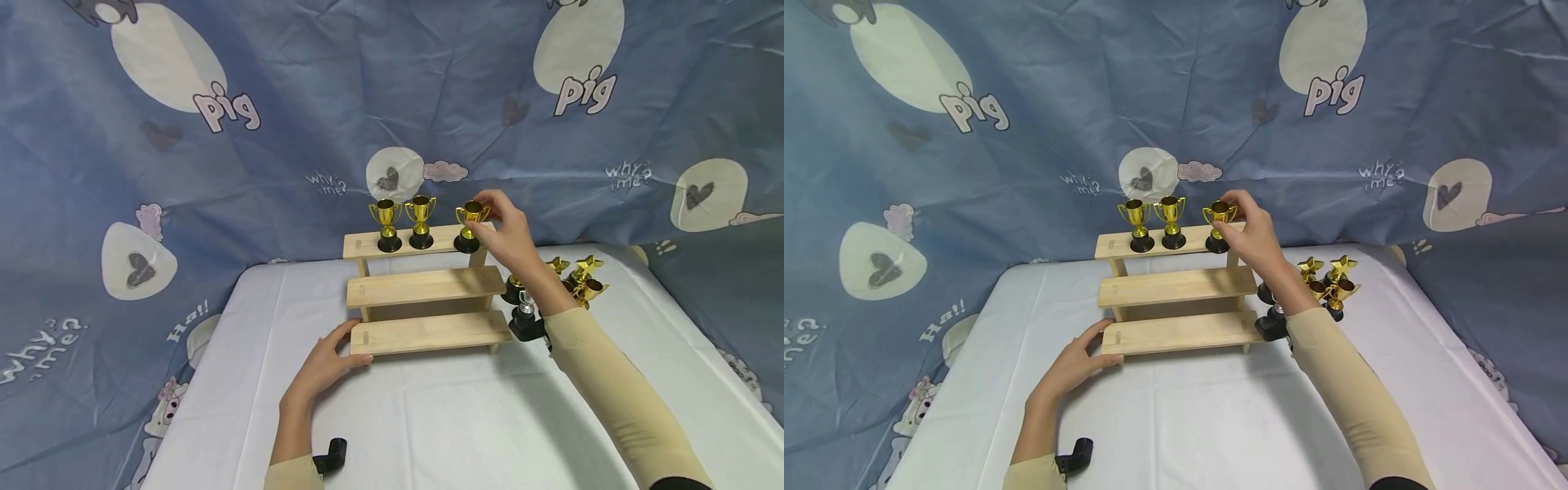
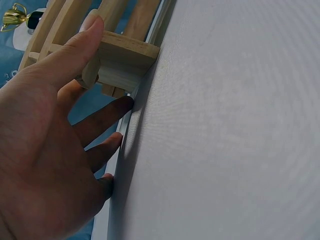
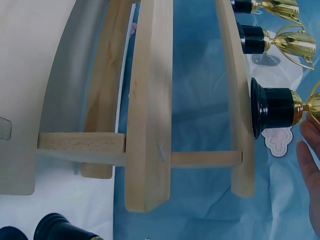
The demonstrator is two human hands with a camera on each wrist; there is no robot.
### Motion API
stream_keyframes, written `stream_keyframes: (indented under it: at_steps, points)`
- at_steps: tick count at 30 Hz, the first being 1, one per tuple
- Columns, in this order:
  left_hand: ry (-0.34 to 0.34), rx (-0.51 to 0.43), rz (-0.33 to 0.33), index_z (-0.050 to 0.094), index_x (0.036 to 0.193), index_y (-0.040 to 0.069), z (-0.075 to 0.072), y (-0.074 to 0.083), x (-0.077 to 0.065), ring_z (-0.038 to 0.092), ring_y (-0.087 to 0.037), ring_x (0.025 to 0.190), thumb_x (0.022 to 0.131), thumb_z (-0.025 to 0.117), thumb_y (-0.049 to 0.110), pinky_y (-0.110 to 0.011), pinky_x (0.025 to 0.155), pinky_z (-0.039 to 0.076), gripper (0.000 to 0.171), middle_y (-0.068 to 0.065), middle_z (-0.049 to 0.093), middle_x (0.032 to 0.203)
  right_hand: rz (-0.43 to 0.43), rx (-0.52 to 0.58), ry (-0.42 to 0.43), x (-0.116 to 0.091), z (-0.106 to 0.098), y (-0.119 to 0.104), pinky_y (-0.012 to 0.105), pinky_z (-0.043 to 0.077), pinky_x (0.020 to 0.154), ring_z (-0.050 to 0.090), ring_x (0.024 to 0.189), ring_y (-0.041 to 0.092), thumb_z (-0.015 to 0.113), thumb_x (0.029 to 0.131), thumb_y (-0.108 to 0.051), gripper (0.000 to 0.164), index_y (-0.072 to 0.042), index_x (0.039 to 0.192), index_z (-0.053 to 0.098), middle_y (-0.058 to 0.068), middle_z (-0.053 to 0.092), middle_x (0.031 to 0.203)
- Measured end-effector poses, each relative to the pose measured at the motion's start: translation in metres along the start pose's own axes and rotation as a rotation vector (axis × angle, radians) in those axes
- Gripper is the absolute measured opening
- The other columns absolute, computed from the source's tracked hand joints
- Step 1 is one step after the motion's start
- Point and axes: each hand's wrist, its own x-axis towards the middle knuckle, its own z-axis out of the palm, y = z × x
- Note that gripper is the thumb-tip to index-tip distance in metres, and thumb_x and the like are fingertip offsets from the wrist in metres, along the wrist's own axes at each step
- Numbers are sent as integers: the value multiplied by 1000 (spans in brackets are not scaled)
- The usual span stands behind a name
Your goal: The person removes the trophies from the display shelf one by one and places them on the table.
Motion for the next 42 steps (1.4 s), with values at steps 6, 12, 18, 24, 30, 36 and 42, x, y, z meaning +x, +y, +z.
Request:
stream_keyframes:
  at_steps: [6, 12, 18, 24, 30, 36, 42]
  points:
    - [3, -4, -3, 48, 145, 36, 1, 0, 0, 32, -29, 150, 71, 82, 59, -58, 127, 1, 85, -2, 44, 156, -13, 6, -4, -6, -5, -1, 38, 51, 99, 65, 114, 24, 73, 89, -7, 40, -8, 125, 56, 10, 63, 122]
    - [1, 1, -10, 49, 145, 36, 2, -1, 0, 32, -31, 150, 70, 83, 59, -59, 126, 1, 85, -4, 44, 156, -28, -9, 5, -13, -9, -1, 36, 52, 95, 66, 109, 22, 74, 88, -7, 40, -8, 124, 57, 9, 64, 118]
    - [0, 0, -9, 48, 145, 37, 1, 0, 1, 31, -29, 151, 70, 83, 59, -57, 127, 0, 85, -2, 43, 157, -35, -17, 7, -19, -14, 0, 33, 51, 94, 64, 107, 16, 73, 89, -9, 39, -10, 124, 57, 6, 64, 116]
    - [-1, -3, -7, 48, 145, 37, 1, 0, 1, 31, -30, 151, 71, 82, 59, -58, 127, 1, 85, -2, 43, 157, -24, -10, 7, -25, -19, 0, 32, 51, 94, 61, 107, 7, 73, 89, -9, 39, -10, 125, 57, 4, 63, 118]
    - [-3, -1, 3, 47, 145, 37, 1, -2, 1, 31, -29, 151, 69, 82, 62, -59, 126, 1, 87, -2, 44, 156, -44, -13, 9, -31, -22, 0, 24, 50, 92, 58, 105, -4, 73, 88, -7, 38, -9, 123, 57, 5, 63, 117]
    - [3, 3, -10, 47, 145, 37, 2, -2, 1, 31, -29, 151, 69, 82, 62, -58, 127, 1, 88, -2, 43, 157, -56, -23, 27, -34, -23, 1, 25, 50, 92, 62, 108, 6, 74, 87, -5, 38, -7, 121, 58, 5, 62, 115]
    - [0, -6, -12, 47, 145, 37, 2, -1, 2, 30, -29, 151, 70, 83, 59, -58, 127, -1, 86, -2, 42, 157, -21, -53, 16, -40, -25, 1, 27, 49, 95, 62, 116, 27, 74, 88, -7, 39, -6, 123, 57, 9, 62, 118]
